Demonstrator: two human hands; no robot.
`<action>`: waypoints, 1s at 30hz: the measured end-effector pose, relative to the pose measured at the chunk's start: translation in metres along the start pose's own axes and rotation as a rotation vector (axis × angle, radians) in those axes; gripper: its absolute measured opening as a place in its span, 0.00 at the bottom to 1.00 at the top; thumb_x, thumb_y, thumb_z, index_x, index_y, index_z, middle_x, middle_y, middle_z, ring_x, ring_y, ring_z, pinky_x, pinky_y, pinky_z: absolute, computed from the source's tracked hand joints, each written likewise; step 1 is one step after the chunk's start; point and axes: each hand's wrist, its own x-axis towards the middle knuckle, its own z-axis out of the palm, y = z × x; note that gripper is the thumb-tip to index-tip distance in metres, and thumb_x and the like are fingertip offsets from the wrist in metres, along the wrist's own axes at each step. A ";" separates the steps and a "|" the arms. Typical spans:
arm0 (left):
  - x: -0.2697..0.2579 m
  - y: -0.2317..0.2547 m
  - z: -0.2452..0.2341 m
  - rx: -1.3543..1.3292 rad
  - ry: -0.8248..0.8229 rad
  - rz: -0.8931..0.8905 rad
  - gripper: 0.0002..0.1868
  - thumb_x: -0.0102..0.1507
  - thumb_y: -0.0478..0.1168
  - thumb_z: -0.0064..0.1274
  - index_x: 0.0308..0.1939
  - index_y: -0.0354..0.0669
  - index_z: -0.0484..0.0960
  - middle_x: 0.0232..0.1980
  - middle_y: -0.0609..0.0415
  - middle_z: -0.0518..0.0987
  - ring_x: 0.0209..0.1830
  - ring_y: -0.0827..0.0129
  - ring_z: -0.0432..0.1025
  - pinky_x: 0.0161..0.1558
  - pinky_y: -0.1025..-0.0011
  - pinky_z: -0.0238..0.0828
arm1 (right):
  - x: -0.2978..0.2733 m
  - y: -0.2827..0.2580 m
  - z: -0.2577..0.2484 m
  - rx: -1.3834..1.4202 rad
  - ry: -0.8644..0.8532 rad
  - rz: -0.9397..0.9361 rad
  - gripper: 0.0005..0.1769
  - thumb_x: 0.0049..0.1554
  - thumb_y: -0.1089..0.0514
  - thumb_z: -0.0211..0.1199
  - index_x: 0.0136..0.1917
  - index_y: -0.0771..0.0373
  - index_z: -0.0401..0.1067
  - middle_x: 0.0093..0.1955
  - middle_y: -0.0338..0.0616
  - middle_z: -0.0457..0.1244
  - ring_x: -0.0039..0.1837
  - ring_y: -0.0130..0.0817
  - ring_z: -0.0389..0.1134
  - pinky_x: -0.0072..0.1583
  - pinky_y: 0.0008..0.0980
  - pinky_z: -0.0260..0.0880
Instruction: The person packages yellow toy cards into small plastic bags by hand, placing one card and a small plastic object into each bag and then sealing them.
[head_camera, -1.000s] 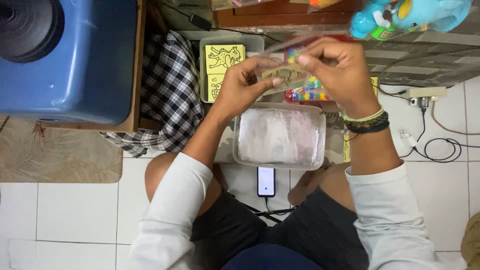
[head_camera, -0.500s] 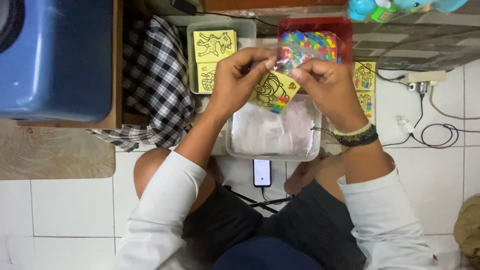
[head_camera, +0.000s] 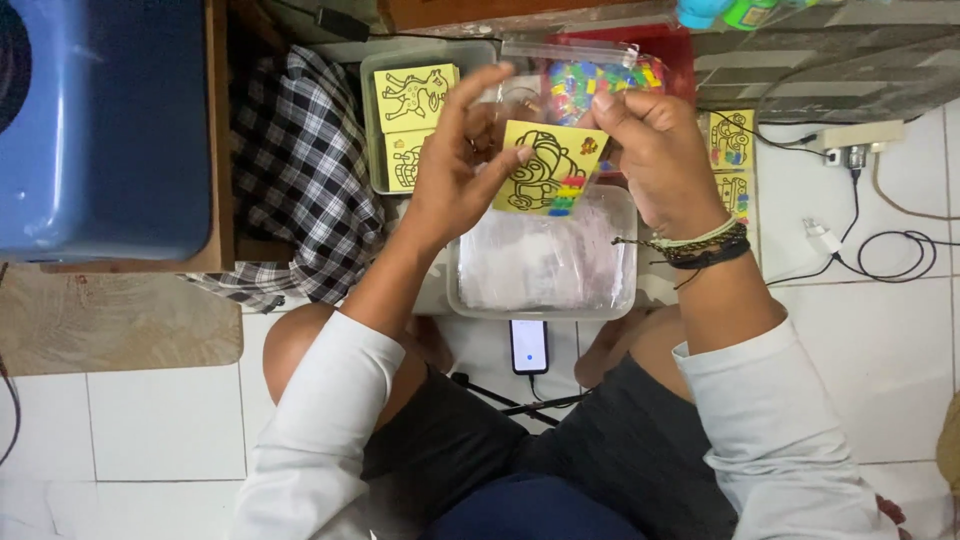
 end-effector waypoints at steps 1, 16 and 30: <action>-0.001 0.003 0.001 0.149 -0.015 0.015 0.35 0.68 0.24 0.62 0.73 0.54 0.64 0.35 0.63 0.72 0.31 0.79 0.59 0.35 0.79 0.58 | 0.001 0.002 0.000 0.019 -0.007 -0.003 0.14 0.67 0.54 0.57 0.46 0.66 0.75 0.44 0.37 0.66 0.45 0.21 0.63 0.53 0.20 0.70; 0.004 0.013 -0.001 0.227 0.131 -0.052 0.17 0.65 0.27 0.61 0.57 0.41 0.82 0.40 0.61 0.80 0.26 0.81 0.56 0.30 0.82 0.57 | 0.003 0.008 0.007 -0.234 -0.087 -0.364 0.38 0.65 0.78 0.59 0.81 0.62 0.48 0.63 0.56 0.63 0.59 0.34 0.65 0.60 0.26 0.68; 0.005 0.011 -0.009 0.149 0.115 -0.107 0.14 0.66 0.27 0.61 0.55 0.38 0.82 0.33 0.62 0.77 0.27 0.82 0.61 0.30 0.83 0.60 | -0.003 0.003 0.013 -0.384 -0.009 -0.314 0.12 0.62 0.74 0.65 0.59 0.70 0.76 0.56 0.46 0.70 0.48 0.23 0.65 0.52 0.19 0.68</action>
